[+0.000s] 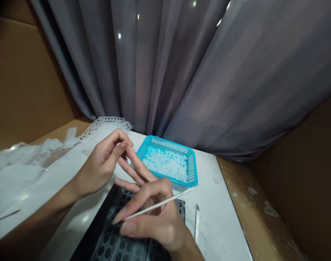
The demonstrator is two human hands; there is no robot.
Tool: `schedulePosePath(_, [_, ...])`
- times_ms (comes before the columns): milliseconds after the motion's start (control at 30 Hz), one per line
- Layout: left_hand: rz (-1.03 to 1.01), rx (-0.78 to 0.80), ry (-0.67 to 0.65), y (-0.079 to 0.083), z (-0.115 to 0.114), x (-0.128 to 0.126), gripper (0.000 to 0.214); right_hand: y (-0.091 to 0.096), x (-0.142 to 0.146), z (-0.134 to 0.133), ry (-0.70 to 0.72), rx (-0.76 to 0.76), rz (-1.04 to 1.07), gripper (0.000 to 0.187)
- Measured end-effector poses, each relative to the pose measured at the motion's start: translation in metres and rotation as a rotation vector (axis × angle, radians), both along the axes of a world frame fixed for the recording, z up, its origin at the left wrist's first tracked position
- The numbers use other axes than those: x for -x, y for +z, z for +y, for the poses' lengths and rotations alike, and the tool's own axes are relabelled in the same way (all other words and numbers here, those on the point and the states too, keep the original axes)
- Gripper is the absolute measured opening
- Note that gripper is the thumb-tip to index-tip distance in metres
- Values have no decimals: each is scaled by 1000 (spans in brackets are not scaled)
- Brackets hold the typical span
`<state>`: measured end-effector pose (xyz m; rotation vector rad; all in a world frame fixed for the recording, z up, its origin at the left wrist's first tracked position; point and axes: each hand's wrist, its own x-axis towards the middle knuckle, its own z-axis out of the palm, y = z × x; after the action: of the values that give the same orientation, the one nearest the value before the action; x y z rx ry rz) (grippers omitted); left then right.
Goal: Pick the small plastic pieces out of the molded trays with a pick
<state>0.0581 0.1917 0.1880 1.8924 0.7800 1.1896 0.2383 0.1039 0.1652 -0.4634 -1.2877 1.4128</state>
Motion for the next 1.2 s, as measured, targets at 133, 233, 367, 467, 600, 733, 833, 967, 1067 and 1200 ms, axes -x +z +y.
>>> schedulePosePath(133, [101,30,-39,-6,4,0,34,9,-1,-3,1,33,1,14])
schedulePosePath(233, [149,51,-94,-5,6,7,34,12,-2,-2,-15,32,27,13])
schedulePosePath(367, [216,199,-245,-2,6,20,37,15,-1,-4,-13,77,43,19])
schedulePosePath(467, [221,216,-311,-6,8,26,36,17,-1,-7,-62,133,71,24])
schedulePosePath(600, [279,208,-405,-13,13,23,34,24,-4,-17,-135,215,48,27])
schedulePosePath(733, [309,237,-514,-18,9,9,34,33,-7,-44,-265,206,-95,28])
schedulePosePath(833, [321,241,-575,-26,2,-5,33,27,-3,-68,-375,185,-139,25])
schedulePosePath(967, [325,258,-633,-46,-8,-21,27,8,8,-95,-561,197,-184,22])
schedulePosePath(1067, [290,323,-689,-59,-19,-32,26,-11,10,-115,-631,258,-223,25])
schedulePosePath(1200, [281,439,-750,-69,-41,-45,29,-46,4,-146,-655,267,-196,27])
